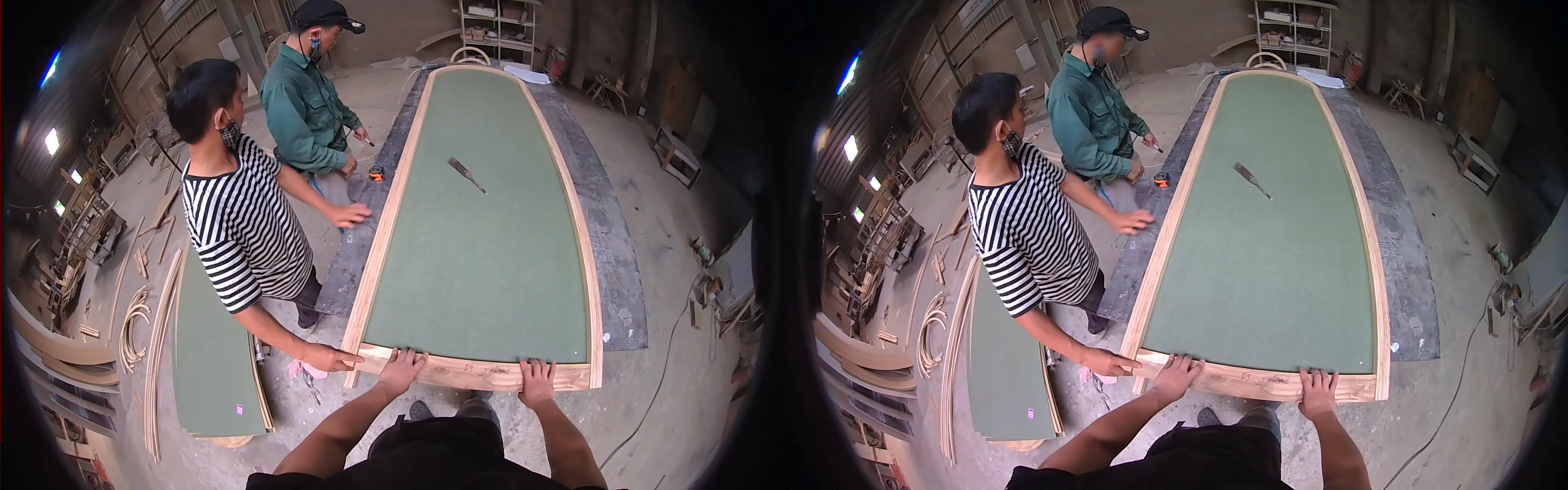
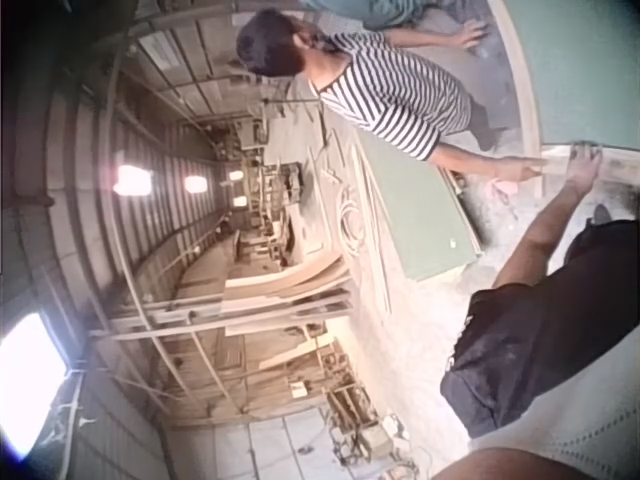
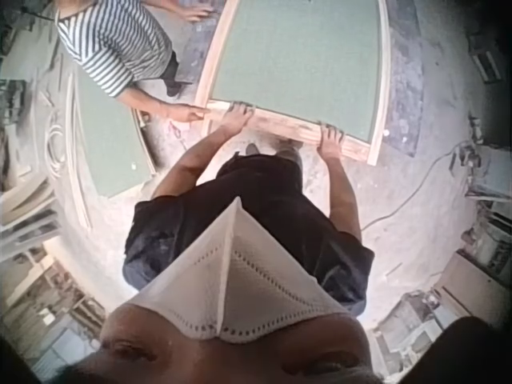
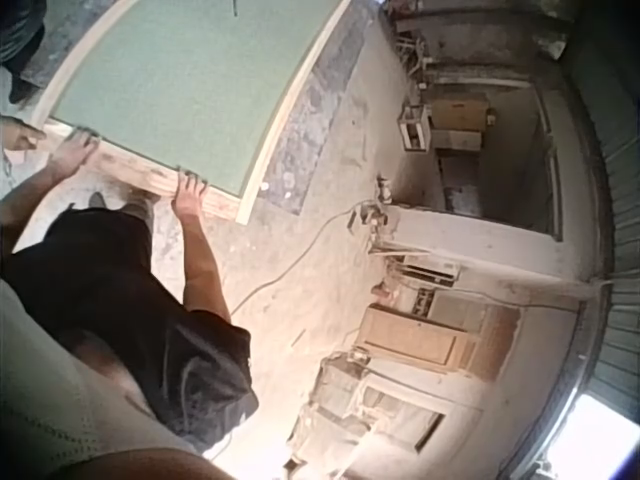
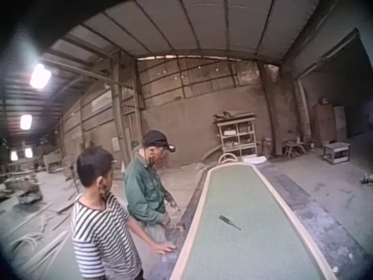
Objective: Picking up curved wood components and positioning a large wood frame on a workbench.
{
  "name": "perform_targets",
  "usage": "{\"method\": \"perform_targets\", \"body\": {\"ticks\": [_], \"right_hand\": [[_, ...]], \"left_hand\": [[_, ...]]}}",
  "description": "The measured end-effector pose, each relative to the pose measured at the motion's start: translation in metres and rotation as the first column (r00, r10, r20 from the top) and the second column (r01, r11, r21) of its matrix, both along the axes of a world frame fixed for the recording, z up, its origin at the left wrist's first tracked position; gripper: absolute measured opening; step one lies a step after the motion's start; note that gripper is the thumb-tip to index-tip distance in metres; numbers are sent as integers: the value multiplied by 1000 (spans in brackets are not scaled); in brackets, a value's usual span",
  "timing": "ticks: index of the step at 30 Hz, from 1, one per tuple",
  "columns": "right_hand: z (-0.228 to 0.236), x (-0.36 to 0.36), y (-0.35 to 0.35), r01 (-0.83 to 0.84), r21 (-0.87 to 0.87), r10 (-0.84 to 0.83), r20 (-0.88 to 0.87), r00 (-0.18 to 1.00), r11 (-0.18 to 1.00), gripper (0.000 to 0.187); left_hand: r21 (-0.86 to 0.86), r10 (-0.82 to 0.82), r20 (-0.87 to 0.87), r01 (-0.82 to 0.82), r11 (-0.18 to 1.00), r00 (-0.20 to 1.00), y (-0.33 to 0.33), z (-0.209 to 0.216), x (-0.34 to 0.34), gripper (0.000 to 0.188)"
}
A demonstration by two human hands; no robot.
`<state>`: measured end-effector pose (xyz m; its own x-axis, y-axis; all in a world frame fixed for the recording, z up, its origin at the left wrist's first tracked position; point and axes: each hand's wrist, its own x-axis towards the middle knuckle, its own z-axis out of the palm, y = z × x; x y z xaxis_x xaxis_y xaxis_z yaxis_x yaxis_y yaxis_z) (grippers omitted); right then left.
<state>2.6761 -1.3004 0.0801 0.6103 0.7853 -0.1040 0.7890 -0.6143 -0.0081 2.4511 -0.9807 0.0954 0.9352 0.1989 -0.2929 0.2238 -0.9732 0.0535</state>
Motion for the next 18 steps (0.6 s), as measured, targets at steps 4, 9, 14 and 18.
{"method": "perform_targets", "body": {"ticks": [4,9,14,18], "right_hand": [[-1,0,0,-2,10,2,6,1000,1000,89],[1,0,1,1,5,-1,1,1000,1000,90],[0,-1,1,4,4,-4,-1,1000,1000,90],[-6,0,1,0,12,0,15,1000,1000,90]], "left_hand": [[1,-9,4,9,1000,1000,2,-2,1,63],[-26,1,79,1,1000,997,2,-7,-1,64],[-19,4,54,-3,1000,999,2,-5,-1,64],[-27,14,31,-13,1000,999,1,-4,-1,63]]}}
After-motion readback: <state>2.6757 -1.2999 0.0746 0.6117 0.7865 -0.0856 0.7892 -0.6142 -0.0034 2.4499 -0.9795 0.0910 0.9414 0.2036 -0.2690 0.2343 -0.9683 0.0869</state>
